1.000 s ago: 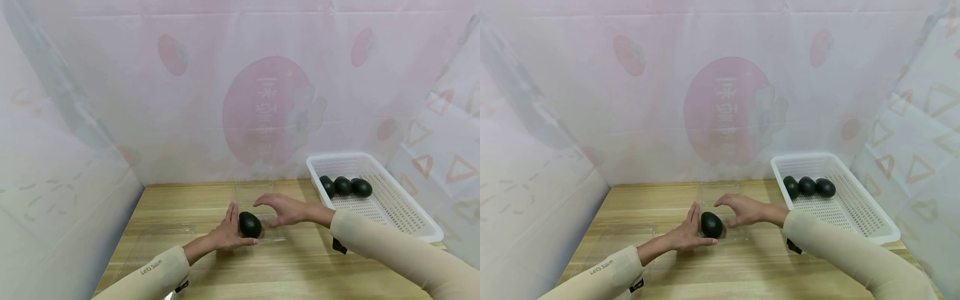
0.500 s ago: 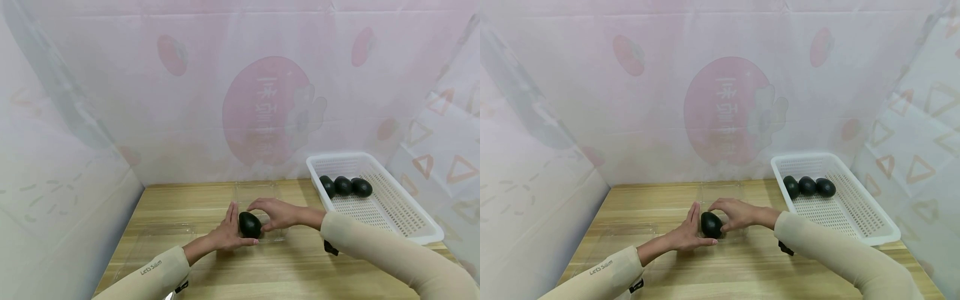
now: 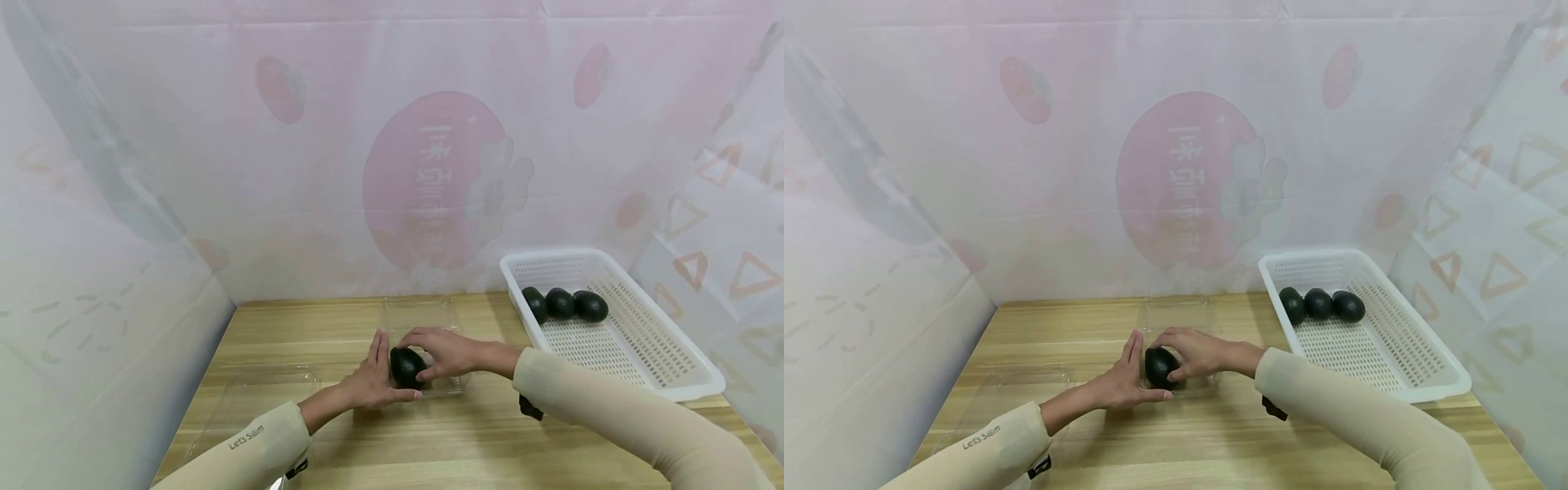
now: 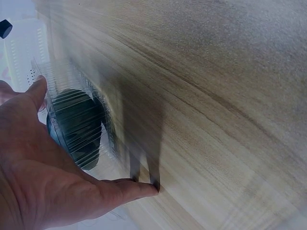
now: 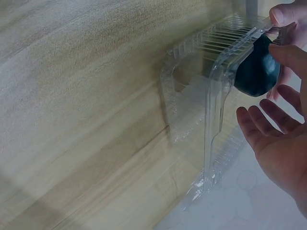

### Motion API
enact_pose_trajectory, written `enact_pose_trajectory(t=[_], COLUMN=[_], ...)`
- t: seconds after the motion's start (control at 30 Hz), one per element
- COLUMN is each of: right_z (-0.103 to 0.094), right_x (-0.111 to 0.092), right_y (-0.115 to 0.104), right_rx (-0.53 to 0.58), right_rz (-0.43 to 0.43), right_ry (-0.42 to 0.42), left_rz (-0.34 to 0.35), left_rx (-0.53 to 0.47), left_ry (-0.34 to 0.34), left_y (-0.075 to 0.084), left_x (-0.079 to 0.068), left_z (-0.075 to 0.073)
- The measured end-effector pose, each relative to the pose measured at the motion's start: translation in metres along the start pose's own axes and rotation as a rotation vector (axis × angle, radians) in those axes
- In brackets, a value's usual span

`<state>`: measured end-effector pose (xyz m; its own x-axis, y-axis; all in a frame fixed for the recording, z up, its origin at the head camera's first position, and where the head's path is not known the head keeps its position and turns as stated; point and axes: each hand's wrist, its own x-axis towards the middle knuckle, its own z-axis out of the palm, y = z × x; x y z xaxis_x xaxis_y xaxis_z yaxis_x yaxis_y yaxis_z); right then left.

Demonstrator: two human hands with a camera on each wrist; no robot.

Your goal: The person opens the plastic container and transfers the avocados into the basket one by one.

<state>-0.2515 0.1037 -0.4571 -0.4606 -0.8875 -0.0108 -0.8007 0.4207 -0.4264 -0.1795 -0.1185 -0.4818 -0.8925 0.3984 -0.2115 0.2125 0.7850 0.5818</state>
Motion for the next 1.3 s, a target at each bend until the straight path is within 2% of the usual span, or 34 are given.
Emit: enact_pose_trajectory(t=[0.27, 0.53, 0.9, 1.1, 1.3], right_z=[0.008, 0.011, 0.007, 0.002, -0.003], right_x=[0.004, 0.005, 0.0, -0.006, -0.009], right_y=[-0.002, -0.001, 0.001, 0.004, 0.006], right_rx=[0.043, 0.033, 0.032, 0.007, -0.049], right_rz=[-0.006, 0.016, 0.056, 0.085, 0.077], right_ry=[0.001, -0.004, 0.001, -0.016, -0.039], left_rz=[0.017, 0.021, 0.02, 0.015, 0.014], left_rx=[0.009, 0.022, 0.006, 0.004, 0.009], left_ry=[-0.008, 0.005, 0.038, 0.037, 0.037], left_y=[-0.002, 0.0, -0.022, -0.023, -0.023], left_x=[0.0, 0.001, 0.014, 0.016, 0.015], left_z=[0.002, 0.002, 0.016, 0.017, 0.017])
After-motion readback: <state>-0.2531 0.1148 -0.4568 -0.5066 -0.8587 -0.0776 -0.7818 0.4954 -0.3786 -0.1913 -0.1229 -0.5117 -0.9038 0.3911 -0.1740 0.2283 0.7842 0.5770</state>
